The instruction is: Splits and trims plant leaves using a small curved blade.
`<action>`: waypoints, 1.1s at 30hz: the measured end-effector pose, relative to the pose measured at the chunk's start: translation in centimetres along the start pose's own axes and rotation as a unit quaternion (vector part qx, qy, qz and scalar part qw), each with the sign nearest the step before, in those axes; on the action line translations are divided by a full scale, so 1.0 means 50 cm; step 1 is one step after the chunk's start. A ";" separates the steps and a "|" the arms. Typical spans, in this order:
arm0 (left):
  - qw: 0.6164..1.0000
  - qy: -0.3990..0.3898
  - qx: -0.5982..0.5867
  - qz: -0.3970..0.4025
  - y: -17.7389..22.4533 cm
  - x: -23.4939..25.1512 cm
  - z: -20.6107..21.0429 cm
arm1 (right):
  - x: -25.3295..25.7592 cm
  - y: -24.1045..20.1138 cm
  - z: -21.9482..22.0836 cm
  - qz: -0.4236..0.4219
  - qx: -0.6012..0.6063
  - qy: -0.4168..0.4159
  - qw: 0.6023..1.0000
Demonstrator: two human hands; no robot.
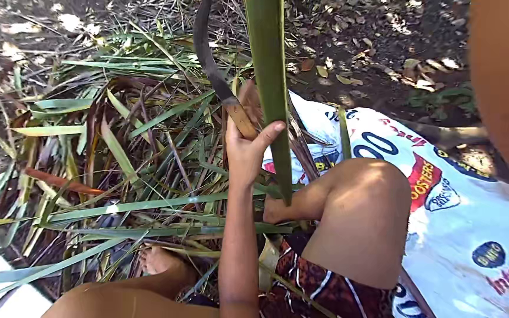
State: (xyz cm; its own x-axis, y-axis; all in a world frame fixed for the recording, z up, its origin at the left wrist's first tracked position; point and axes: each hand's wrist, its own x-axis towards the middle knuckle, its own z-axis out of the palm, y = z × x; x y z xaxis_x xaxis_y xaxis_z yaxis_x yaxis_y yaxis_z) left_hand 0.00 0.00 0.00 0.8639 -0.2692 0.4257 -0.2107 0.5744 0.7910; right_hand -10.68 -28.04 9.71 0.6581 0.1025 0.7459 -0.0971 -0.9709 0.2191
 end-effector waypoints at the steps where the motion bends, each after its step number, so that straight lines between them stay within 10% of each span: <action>1: 0.999 -0.006 -0.047 -0.017 0.001 -0.011 -0.011 | 0.046 -0.082 -0.027 -0.002 0.023 -0.018 1.000; 3: 0.993 0.045 -0.087 -0.071 0.005 -0.025 -0.037 | 0.214 -0.307 -0.078 0.136 0.150 -0.138 0.970; 6: 0.968 0.209 -0.087 -0.110 -0.001 -0.020 -0.107 | 0.397 -0.456 0.078 0.192 0.466 -0.282 0.816; 10: 0.933 0.326 0.007 -0.152 -0.049 0.000 -0.213 | 0.010 -0.553 0.228 0.243 0.539 -0.461 0.661; 15: 0.891 0.383 0.116 -0.216 -0.109 0.032 -0.339 | -0.203 -0.607 0.122 0.315 0.555 -0.621 0.455; 24: 0.788 0.171 0.528 -0.268 -0.052 0.033 -0.358 | -0.230 -0.585 0.086 0.523 0.665 -0.424 0.322; 33: 0.950 0.089 0.186 -0.233 -0.068 -0.099 -0.207 | -0.235 -0.526 0.089 0.525 0.734 -0.252 0.348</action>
State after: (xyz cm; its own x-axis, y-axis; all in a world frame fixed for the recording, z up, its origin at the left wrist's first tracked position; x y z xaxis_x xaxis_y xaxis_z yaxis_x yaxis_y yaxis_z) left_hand 1.19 7.37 -9.37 0.9595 -0.2744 -0.0641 0.0956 0.1031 0.9901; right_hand -12.57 -4.68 -7.61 0.9190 -0.1673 -0.3569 -0.2394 0.4825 -0.8425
